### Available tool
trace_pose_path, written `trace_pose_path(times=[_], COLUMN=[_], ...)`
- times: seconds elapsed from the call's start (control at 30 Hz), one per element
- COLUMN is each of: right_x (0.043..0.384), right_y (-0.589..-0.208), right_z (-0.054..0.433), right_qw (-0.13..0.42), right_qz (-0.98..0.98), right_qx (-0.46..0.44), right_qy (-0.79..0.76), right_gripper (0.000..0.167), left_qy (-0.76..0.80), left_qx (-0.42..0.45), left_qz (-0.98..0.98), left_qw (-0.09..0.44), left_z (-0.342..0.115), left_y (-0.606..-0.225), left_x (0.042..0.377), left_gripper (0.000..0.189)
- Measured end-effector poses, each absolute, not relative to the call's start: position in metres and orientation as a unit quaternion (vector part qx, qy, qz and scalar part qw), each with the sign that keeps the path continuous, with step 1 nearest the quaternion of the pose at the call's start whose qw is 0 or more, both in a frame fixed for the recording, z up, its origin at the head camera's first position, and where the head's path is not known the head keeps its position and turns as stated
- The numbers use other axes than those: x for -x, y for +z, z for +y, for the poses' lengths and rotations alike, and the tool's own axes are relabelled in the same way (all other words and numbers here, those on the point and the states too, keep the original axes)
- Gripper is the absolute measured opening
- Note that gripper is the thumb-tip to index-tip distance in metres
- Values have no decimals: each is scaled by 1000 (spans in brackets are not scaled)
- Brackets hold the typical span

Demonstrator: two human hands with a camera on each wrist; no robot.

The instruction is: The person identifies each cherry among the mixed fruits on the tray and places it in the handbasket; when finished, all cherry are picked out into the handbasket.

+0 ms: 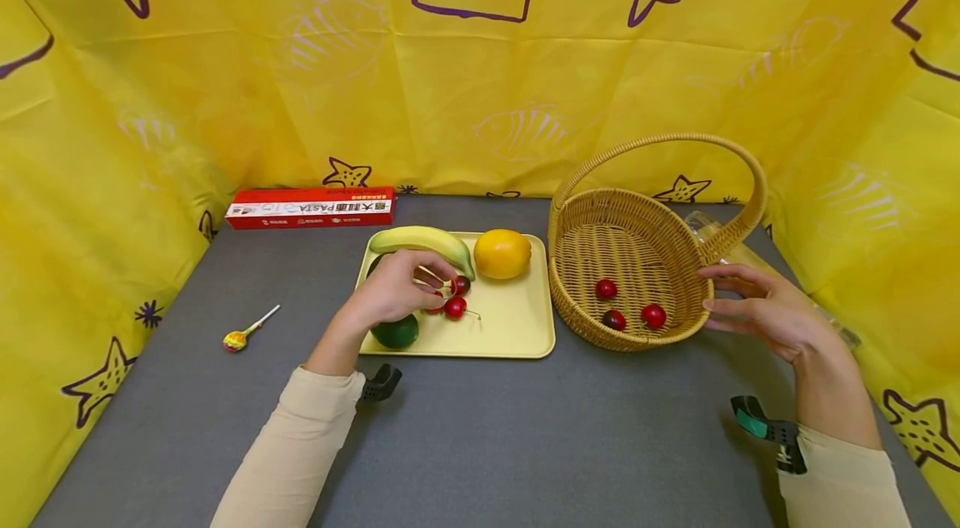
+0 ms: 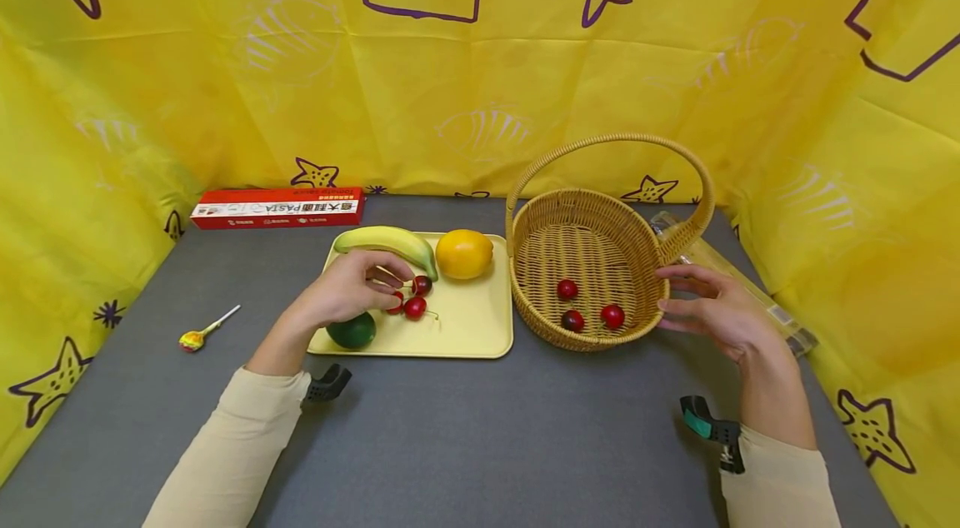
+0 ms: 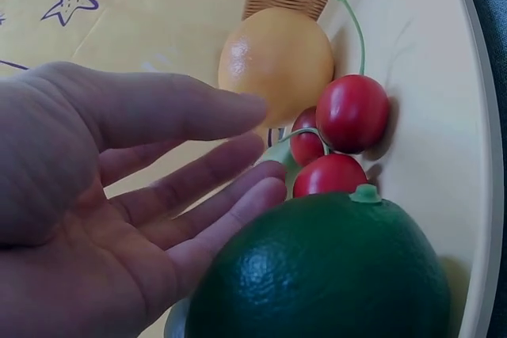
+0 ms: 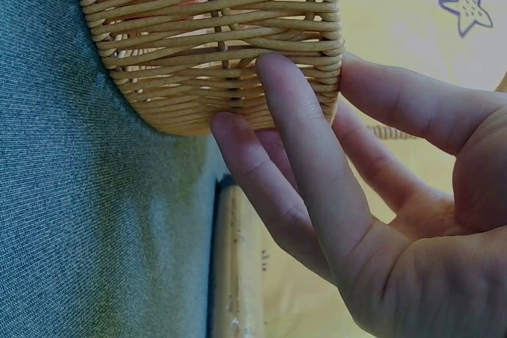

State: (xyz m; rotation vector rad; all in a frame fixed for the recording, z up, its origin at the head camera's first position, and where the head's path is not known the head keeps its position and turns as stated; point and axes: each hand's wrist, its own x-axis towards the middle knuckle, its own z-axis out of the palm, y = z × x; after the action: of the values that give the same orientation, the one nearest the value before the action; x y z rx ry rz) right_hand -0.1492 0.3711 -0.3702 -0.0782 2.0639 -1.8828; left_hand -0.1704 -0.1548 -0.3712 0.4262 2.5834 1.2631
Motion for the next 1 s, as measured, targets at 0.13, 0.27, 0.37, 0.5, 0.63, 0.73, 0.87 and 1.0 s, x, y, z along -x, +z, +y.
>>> trace_pose_path(times=[0.13,0.27,0.37,0.5,0.63,0.73,0.87,1.0], right_x=[149,149,150,150,150,149,149,149], right_y=[-370,-371,-371,-371,-371,-371,-371,-371], right_z=[371,371,371,371,371,371,370,370], right_qw=[173,173,171,172,174,173,172,171], right_qz=[728,728,728,727,725,731,737,734], right_qx=[28,27,28,29,25,26,25,22], right_qy=[-663,-663,-663,-664,-665,-660,-654,-657], right_gripper=[44,44,44,44,43,43,43,43], left_qy=[404,386,371,356,348,341,330,324], left_qx=[-142,-134,-131,-130,-131,-130,-134,-139], left_qz=[897,907,914,920,923,926,930,931], left_qw=[114,105,99,98,97,94,87,91], left_z=[-154,-154,-154,-153,-152,-151,-150,-150], left_y=[-371,-371,-370,-369,-369,-369,-370,-371], left_x=[170,170,169,169,169,169,168,169], left_gripper=[31,30,28,27,25,25,25,26])
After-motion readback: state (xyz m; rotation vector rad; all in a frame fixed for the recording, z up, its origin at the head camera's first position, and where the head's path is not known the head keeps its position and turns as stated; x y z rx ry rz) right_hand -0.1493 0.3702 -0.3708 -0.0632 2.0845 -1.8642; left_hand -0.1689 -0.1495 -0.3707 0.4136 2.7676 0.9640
